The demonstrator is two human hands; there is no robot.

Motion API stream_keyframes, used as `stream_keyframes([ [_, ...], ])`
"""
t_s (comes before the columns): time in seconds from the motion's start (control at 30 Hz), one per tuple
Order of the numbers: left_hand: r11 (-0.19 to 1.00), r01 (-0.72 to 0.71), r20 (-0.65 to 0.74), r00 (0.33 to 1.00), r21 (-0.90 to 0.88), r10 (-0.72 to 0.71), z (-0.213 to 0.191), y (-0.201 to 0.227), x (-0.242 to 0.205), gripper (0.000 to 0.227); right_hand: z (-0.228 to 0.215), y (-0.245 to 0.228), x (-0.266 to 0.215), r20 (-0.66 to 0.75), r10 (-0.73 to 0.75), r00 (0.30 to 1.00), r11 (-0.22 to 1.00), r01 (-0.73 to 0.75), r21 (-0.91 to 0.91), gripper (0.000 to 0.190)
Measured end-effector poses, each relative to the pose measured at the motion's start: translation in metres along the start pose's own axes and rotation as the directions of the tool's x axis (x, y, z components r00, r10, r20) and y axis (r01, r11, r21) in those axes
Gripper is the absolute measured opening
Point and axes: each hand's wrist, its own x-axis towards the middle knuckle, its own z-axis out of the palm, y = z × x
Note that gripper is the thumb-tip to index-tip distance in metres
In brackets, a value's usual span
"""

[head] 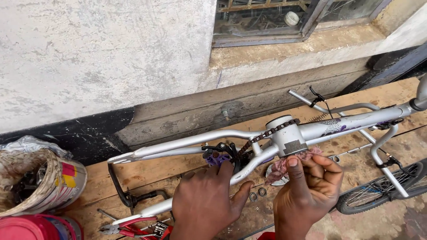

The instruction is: Cleaning the bottom bracket shell of a bicycle frame using a rag on a workbench.

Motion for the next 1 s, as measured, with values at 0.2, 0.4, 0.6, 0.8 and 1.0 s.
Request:
stream_keyframes([
  [0.2,1.0,-0.003,-0.095,0.995,-0.024,0.001,0.001,-0.003,0.0,0.048,-0.018,-0.005,0.013,0.054,0.413,0.909,0.872,-0.412,0.264,0.034],
  [0.4,1.0,0.009,-0.15,0.989,0.012,-0.007,0.002,-0.002,-0.003,0.052,-0.022,-0.026,0.014,0.139,0.636,0.759,0.652,-0.625,0.429,0.033],
  [0.6,0.999,-0.001,-0.178,0.984,0.036,0.007,0.002,-0.001,-0.007,0.048,-0.013,-0.039,0.026,0.173,0.742,0.648,0.522,-0.72,0.458,0.019],
  [0.8,1.0,-0.003,-0.118,0.993,0.023,0.006,-0.005,0.001,-0.007,0.046,0.003,-0.025,0.028,-0.011,0.64,0.768,0.727,-0.601,0.332,0.012],
  [1.0,1.0,-0.023,-0.102,0.994,0.007,0.024,-0.007,-0.001,-0.005,0.049,0.024,0.005,-0.006,-0.031,-0.122,0.992,0.992,0.122,-0.004,0.015],
])
